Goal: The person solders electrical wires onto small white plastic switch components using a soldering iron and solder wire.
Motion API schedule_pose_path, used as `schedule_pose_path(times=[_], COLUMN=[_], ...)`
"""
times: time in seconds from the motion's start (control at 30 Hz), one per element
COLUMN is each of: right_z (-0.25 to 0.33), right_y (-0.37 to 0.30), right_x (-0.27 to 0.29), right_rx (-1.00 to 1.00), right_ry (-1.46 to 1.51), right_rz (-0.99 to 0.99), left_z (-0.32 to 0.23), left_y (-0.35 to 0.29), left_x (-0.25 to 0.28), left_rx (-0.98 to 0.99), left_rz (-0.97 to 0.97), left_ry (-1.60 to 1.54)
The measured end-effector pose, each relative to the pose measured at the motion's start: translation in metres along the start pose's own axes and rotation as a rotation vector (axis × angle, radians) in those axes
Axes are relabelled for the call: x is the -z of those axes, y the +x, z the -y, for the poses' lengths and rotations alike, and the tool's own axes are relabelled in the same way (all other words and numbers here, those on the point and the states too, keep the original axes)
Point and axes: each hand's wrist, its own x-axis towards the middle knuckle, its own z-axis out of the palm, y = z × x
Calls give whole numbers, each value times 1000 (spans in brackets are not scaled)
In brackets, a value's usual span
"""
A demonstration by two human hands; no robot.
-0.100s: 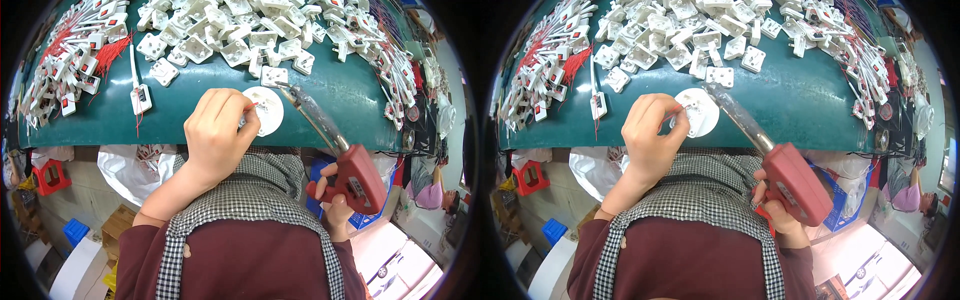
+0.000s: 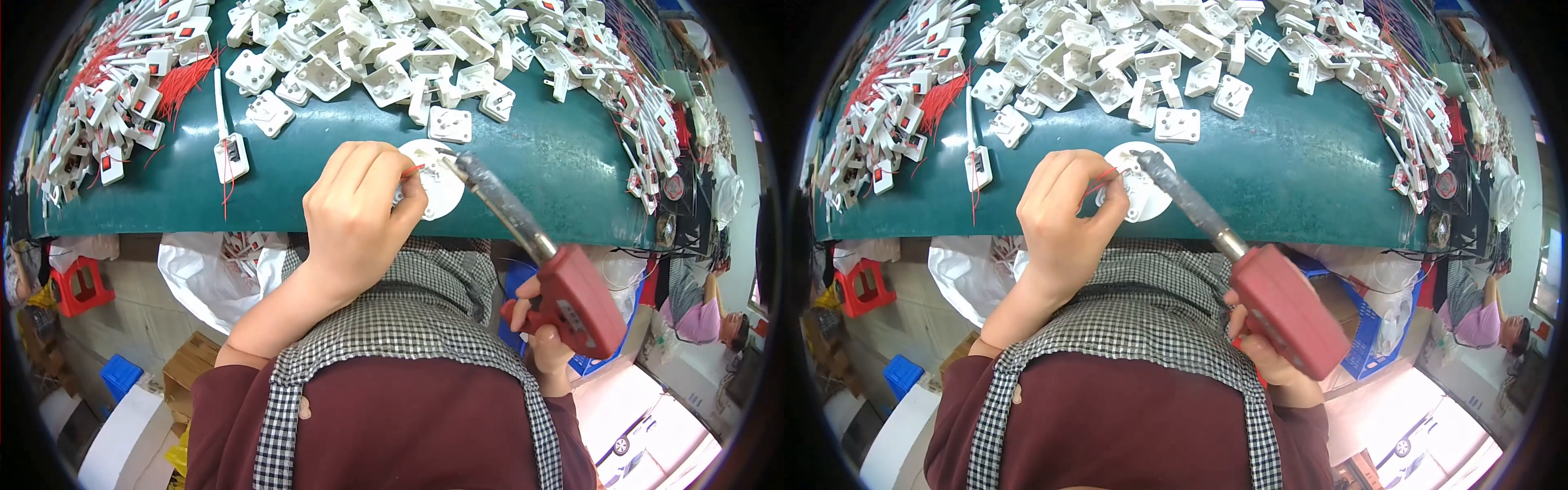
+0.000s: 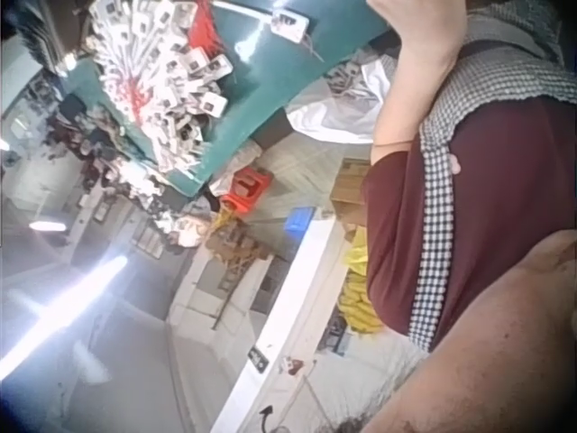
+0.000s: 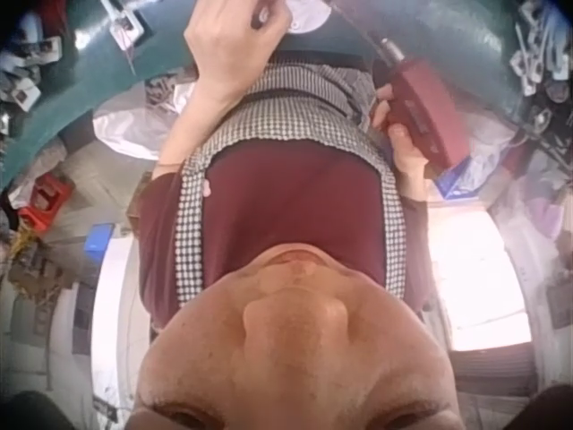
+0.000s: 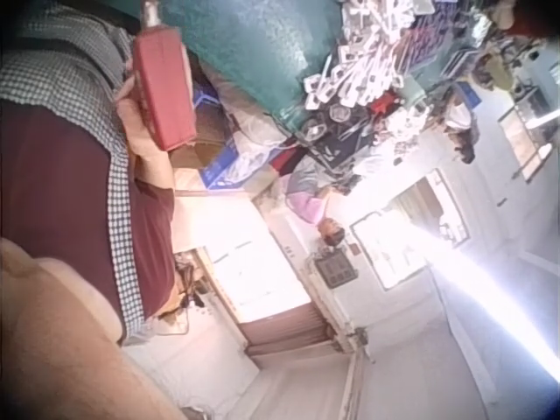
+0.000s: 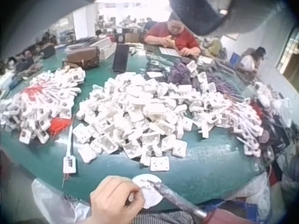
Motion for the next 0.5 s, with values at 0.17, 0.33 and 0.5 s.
schedule_pose_path(times=[0.17,0.33,0.5], right_z=[-10,-16,-11], right_y=[-18,-24,-21], right_x=[21,20,11], right_rx=[72,121,163], right_ry=[-796,-936,-902], right_rz=[83,48,76], left_z=[1,2,0], left_y=[0,-1,-2], left_x=[-2,-4,-4], left_rx=[-21,-20,-11], left_rz=[-30,-39,-41], left_ry=[6,-13,-5])
